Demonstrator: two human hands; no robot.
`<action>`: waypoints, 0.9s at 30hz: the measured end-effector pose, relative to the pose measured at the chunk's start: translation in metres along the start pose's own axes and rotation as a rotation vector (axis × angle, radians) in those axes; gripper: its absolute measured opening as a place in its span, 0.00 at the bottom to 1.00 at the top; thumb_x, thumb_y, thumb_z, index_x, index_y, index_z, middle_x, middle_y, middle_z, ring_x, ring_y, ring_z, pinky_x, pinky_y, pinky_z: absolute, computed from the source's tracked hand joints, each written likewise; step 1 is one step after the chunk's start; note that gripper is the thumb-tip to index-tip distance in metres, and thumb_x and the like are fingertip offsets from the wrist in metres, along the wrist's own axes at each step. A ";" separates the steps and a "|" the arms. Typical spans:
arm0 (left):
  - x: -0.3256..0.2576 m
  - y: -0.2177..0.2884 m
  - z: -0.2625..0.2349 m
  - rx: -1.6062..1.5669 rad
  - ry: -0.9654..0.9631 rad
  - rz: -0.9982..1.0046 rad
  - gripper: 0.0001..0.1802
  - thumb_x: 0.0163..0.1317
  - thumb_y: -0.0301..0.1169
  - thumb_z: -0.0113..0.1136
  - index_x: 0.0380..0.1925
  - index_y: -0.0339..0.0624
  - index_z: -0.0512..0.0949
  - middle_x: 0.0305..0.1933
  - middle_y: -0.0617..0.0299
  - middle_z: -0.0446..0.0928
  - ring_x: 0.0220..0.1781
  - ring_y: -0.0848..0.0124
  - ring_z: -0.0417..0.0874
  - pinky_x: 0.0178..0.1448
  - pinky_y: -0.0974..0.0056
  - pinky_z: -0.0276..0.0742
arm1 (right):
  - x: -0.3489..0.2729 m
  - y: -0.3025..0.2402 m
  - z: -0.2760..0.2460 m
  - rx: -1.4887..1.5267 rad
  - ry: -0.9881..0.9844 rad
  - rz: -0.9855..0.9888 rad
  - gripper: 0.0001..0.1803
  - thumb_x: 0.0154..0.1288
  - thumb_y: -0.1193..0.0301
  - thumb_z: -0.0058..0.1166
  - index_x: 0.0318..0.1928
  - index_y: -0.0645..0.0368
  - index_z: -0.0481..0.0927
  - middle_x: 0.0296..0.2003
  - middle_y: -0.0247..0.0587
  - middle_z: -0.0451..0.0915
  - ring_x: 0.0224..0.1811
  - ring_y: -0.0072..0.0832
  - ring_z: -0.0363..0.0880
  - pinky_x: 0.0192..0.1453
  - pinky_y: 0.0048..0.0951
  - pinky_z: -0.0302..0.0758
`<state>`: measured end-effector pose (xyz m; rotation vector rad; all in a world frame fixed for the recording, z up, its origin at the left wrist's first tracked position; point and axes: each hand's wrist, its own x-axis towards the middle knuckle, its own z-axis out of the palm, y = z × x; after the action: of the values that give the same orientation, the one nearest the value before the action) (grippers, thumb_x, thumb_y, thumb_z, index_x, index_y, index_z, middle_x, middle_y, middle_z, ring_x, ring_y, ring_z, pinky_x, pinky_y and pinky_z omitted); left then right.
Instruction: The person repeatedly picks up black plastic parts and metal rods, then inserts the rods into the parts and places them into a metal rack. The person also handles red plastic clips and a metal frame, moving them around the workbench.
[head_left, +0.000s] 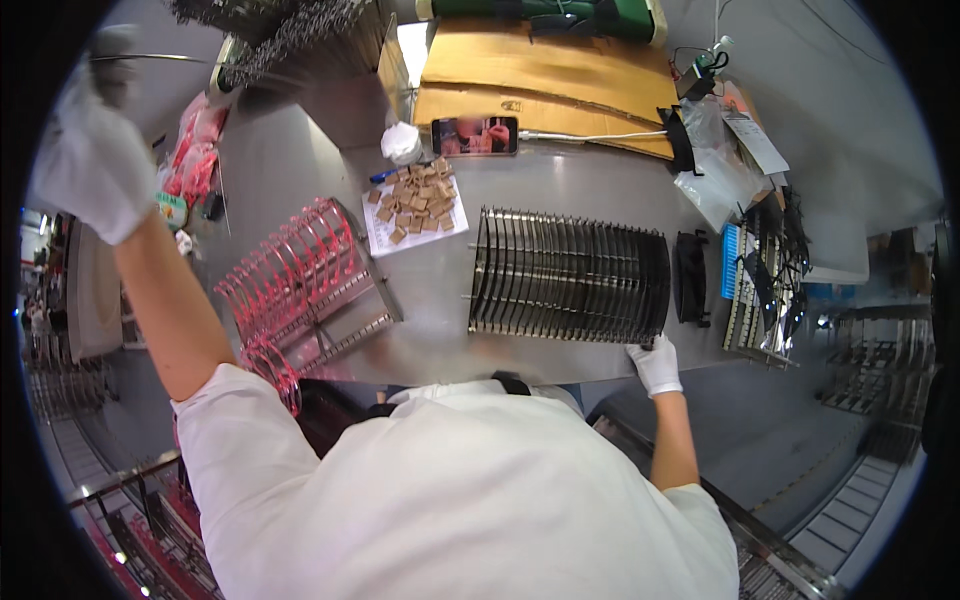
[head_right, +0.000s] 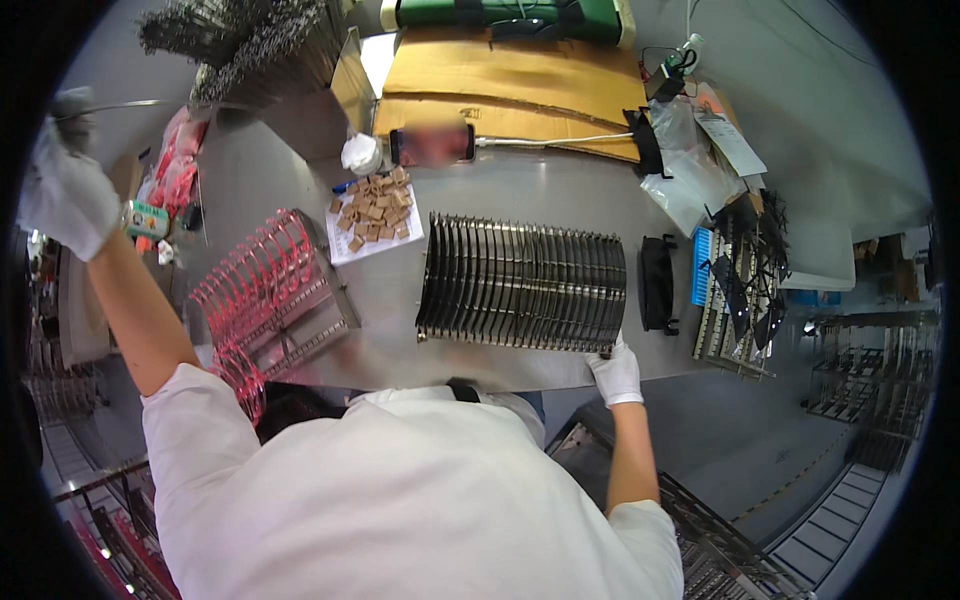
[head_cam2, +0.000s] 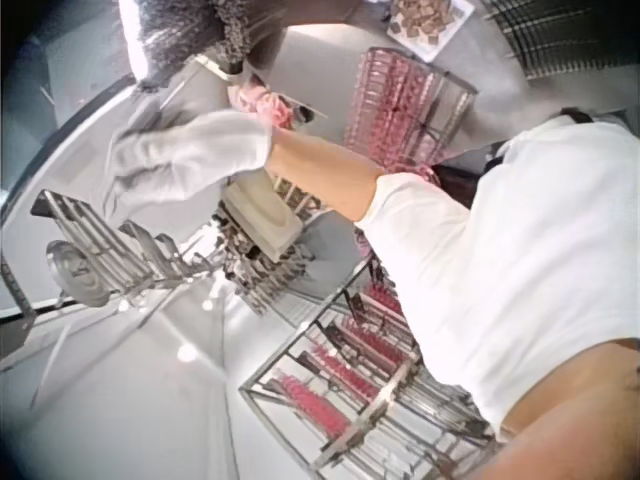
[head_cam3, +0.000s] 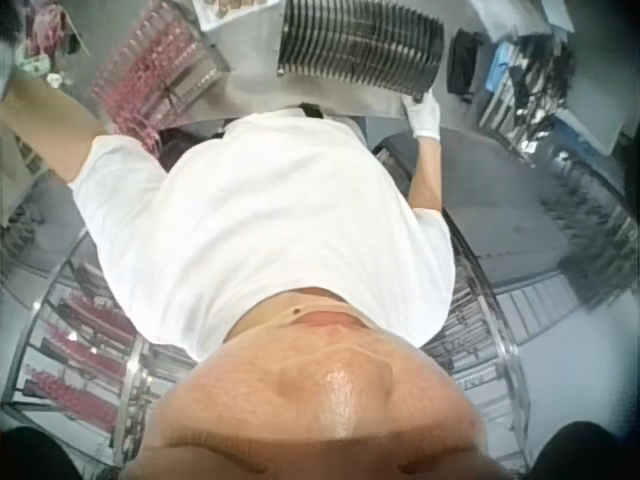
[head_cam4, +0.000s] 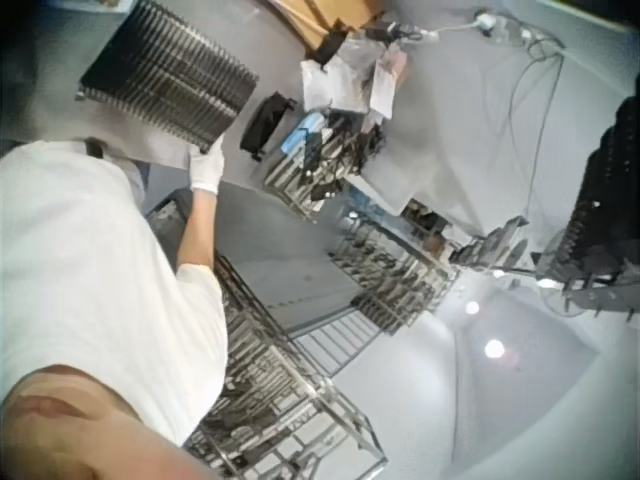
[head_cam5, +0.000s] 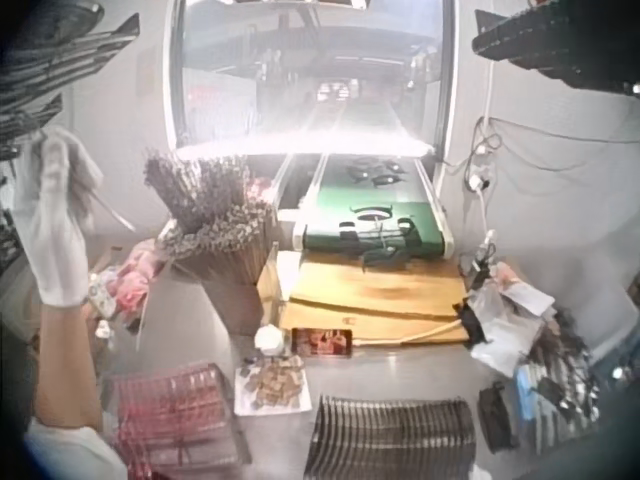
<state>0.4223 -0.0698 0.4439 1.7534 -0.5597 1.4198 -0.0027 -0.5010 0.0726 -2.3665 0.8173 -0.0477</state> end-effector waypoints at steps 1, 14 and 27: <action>-0.028 0.037 0.009 -0.355 -0.045 -0.174 0.11 0.75 0.31 0.56 0.42 0.35 0.84 0.39 0.57 0.86 0.40 0.71 0.86 0.40 0.70 0.83 | 0.001 0.007 0.013 -0.042 0.074 0.063 0.36 0.60 0.72 0.67 0.70 0.51 0.71 0.41 0.56 0.86 0.44 0.53 0.86 0.50 0.46 0.81; -0.316 0.057 0.071 -0.577 -0.539 -1.006 0.13 0.79 0.41 0.52 0.45 0.41 0.74 0.32 0.65 0.81 0.24 0.81 0.75 0.28 0.74 0.70 | -0.091 0.057 0.010 -0.040 0.243 0.297 0.14 0.63 0.72 0.66 0.47 0.66 0.83 0.35 0.53 0.87 0.36 0.38 0.87 0.45 0.38 0.80; -0.416 0.029 0.132 -0.686 -0.356 -1.631 0.09 0.81 0.36 0.48 0.45 0.42 0.69 0.31 0.56 0.82 0.21 0.72 0.81 0.24 0.68 0.81 | 0.015 -0.141 -0.097 -0.223 0.354 -0.569 0.24 0.68 0.77 0.59 0.65 0.60 0.77 0.56 0.47 0.82 0.58 0.41 0.80 0.66 0.39 0.75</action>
<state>0.3657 -0.2501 0.0491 1.1813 0.2668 -0.2288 0.0642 -0.4775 0.2289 -2.7763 0.2814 -0.6535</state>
